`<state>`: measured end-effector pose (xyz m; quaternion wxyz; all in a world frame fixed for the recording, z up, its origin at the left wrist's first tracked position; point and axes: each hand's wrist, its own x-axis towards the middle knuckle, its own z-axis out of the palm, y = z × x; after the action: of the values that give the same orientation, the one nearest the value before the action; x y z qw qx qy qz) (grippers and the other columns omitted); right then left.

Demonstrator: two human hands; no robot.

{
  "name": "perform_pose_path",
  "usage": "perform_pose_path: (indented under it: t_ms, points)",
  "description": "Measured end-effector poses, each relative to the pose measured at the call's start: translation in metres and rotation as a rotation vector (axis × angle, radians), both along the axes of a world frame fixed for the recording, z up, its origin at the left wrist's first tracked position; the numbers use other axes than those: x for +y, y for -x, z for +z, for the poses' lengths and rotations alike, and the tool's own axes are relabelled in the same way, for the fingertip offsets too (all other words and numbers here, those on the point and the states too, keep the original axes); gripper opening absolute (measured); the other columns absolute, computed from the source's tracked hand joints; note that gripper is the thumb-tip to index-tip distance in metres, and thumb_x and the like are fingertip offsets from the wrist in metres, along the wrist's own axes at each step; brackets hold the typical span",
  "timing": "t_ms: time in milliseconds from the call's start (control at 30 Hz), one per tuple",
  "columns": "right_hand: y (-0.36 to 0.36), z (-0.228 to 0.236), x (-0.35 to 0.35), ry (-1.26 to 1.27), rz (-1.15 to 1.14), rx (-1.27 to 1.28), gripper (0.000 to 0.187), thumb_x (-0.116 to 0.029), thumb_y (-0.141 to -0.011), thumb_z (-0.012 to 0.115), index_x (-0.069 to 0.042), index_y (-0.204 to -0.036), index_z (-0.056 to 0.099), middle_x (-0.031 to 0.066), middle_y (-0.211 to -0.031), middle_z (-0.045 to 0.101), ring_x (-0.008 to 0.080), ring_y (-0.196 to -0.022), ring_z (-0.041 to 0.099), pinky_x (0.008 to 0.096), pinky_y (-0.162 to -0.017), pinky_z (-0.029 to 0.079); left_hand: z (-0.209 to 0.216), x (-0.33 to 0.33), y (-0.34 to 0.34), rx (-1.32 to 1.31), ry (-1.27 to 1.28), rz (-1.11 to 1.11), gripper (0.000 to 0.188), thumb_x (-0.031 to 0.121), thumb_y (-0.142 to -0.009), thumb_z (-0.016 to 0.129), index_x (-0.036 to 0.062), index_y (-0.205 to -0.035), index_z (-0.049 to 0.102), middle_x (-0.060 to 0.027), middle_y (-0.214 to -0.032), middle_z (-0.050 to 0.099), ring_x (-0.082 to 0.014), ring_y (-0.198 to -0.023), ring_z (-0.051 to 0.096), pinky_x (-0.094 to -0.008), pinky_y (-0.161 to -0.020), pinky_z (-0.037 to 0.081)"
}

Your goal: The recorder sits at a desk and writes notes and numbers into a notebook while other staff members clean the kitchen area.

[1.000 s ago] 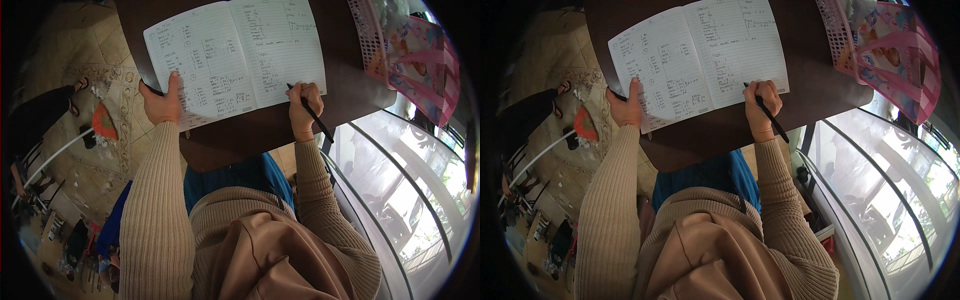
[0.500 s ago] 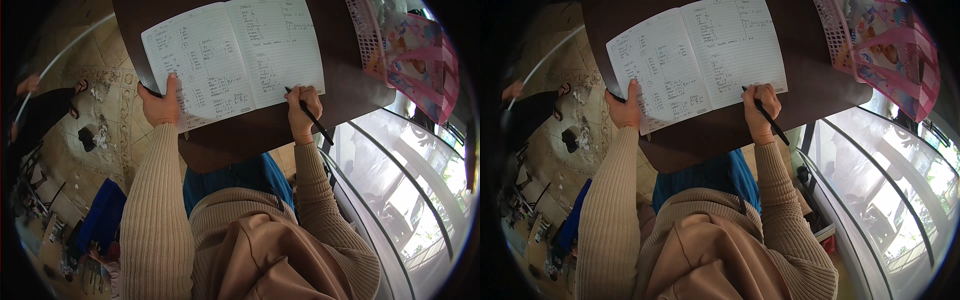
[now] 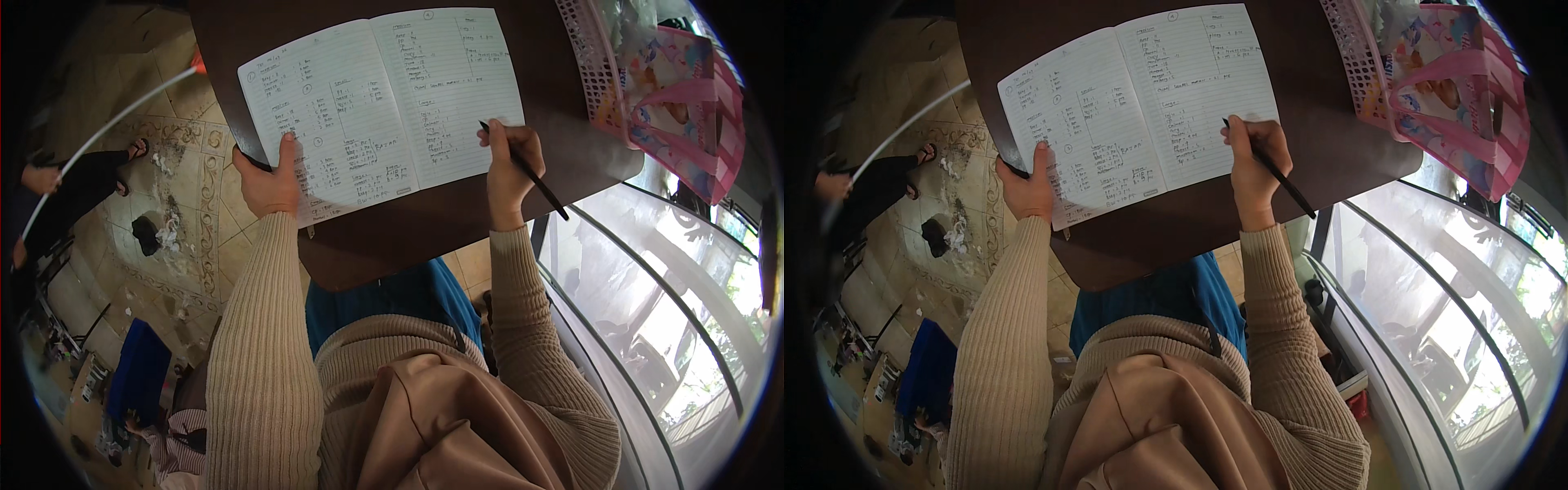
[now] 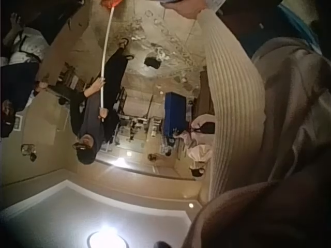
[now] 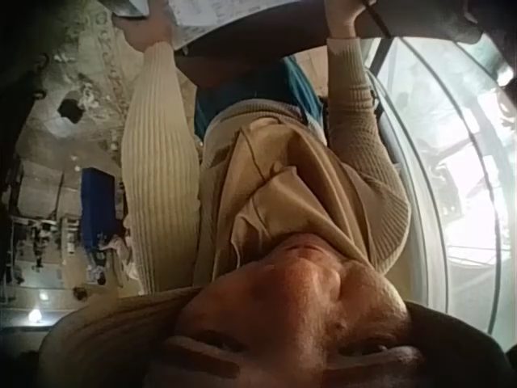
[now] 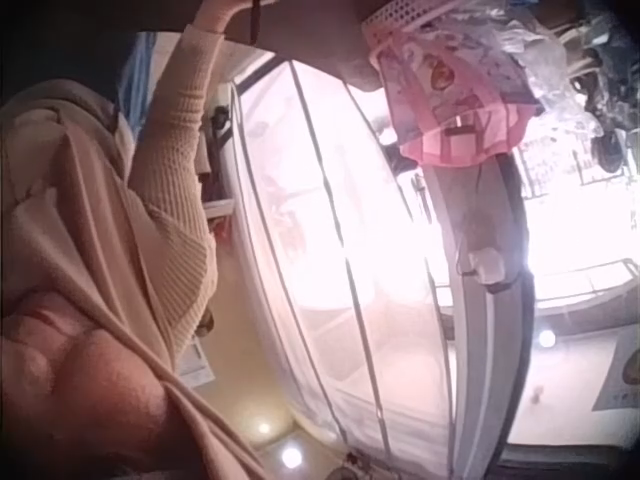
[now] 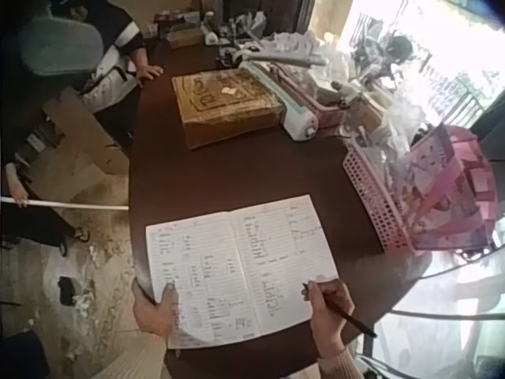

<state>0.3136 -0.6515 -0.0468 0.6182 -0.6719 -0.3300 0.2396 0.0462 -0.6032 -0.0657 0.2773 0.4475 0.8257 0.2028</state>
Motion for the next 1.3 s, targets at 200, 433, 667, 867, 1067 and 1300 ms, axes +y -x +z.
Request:
perform_pose_path:
  t_ms: [200, 433, 667, 867, 1067, 1300]
  points:
    - [-0.004, -0.021, 0.015, -0.005, 0.082, -0.192, 0.021, 0.001, -0.075, 0.065, -0.004, -0.066, 0.047, 0.0077, -0.062, 0.060, 0.0112, -0.054, 0.061, 0.0215, -0.051, 0.048, -0.001, -0.001, 0.003, 0.011, -0.020, -0.001, 0.090, 0.055, -0.068, 0.065, 0.0014, -0.131, 0.028, -0.0181, -0.111, 0.057, -0.0320, -0.103, 0.055, -0.0373, -0.085, 0.044]
    - [-0.006, -0.030, 0.021, 0.037, 0.089, -0.273, 0.021, 0.001, -0.081, 0.059, -0.004, -0.065, 0.045, 0.0067, -0.060, 0.059, 0.0100, -0.053, 0.059, 0.0215, -0.053, 0.048, -0.001, 0.001, 0.000, 0.061, -0.024, 0.006, 0.092, 0.055, -0.068, 0.065, -0.0001, -0.131, 0.028, -0.0195, -0.112, 0.056, -0.0328, -0.103, 0.055, -0.0378, -0.086, 0.044]
    - [-0.005, -0.036, 0.024, 0.028, 0.051, -0.424, 0.031, 0.005, -0.071, 0.065, -0.004, -0.055, 0.039, 0.0041, -0.055, 0.053, 0.0118, -0.047, 0.052, 0.0249, -0.045, 0.041, -0.003, 0.000, 0.003, 0.032, -0.009, 0.003, 0.092, 0.055, -0.068, 0.066, -0.0003, -0.131, 0.027, -0.0199, -0.111, 0.056, -0.0329, -0.102, 0.056, -0.0381, -0.085, 0.044]
    - [-0.005, -0.037, 0.025, 0.041, 0.065, -0.504, 0.030, 0.004, -0.070, 0.065, -0.004, -0.055, 0.040, 0.0041, -0.055, 0.050, 0.0138, -0.046, 0.049, 0.0265, -0.044, 0.039, -0.005, -0.002, 0.004, 0.028, -0.040, 0.002, 0.092, 0.056, -0.068, 0.065, 0.0002, -0.131, 0.027, -0.0194, -0.110, 0.057, -0.0326, -0.101, 0.057, -0.0381, -0.084, 0.045]
    - [-0.007, -0.039, 0.024, 0.075, 0.049, -0.525, 0.029, 0.004, -0.069, 0.065, -0.004, -0.055, 0.041, 0.0047, -0.055, 0.048, 0.0150, -0.046, 0.047, 0.0276, -0.044, 0.038, 0.002, -0.001, 0.000, -0.016, -0.008, 0.016, 0.088, 0.050, -0.072, 0.065, -0.0042, -0.130, 0.029, -0.0219, -0.114, 0.054, -0.0309, -0.105, 0.054, -0.0320, -0.089, 0.040]
    - [-0.006, -0.032, 0.024, 0.058, 0.072, -0.588, 0.029, 0.004, -0.069, 0.064, -0.004, -0.055, 0.041, 0.0045, -0.053, 0.048, 0.0153, -0.046, 0.048, 0.0282, -0.044, 0.039, 0.004, 0.000, 0.000, -0.030, -0.009, 0.010, 0.087, 0.050, -0.072, 0.065, -0.0041, -0.130, 0.029, -0.0209, -0.112, 0.056, -0.0306, -0.105, 0.054, -0.0322, -0.088, 0.041]
